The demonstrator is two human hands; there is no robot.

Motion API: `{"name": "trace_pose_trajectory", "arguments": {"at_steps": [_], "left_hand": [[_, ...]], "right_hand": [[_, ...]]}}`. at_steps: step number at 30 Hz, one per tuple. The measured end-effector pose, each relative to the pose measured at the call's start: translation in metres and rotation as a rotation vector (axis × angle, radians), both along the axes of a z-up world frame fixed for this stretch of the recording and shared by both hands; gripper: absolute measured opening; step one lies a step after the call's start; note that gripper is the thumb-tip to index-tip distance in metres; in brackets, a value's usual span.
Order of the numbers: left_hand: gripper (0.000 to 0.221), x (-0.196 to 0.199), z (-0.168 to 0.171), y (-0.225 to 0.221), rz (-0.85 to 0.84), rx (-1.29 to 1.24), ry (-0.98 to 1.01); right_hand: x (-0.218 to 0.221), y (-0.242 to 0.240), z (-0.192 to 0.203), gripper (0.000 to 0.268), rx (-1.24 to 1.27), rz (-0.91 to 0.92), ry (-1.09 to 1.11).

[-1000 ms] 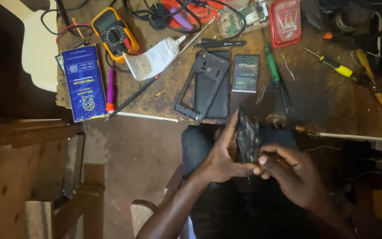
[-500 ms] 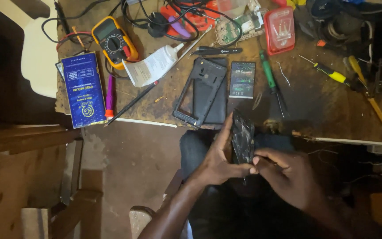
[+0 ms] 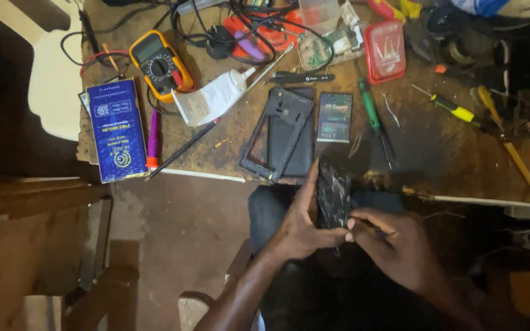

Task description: Disassembling a mobile phone to inspect and repair the motherboard and internal components.

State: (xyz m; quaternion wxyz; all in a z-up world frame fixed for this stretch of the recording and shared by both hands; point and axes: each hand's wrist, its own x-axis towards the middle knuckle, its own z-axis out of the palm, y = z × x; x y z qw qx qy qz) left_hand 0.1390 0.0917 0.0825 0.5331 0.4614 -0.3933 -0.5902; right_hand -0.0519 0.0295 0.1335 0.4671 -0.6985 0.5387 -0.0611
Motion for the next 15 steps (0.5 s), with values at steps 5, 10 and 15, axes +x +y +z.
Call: {"name": "trace_pose_trajectory", "arguments": {"at_steps": [5,10,15], "left_hand": [[0.132,-0.001,0.005,0.001,-0.006,0.051,-0.011],[0.129,0.000,0.006,-0.001,-0.014,0.018,-0.004],[0.129,-0.001,-0.008,0.003,-0.005,-0.053,0.018]], "right_hand": [[-0.001,0.001,-0.007,0.023,0.138,-0.098,-0.050],[0.000,-0.005,-0.004,0.017,0.113,-0.041,-0.124],[0.001,-0.004,0.000,0.016,0.152,-0.013,-0.170]]}}
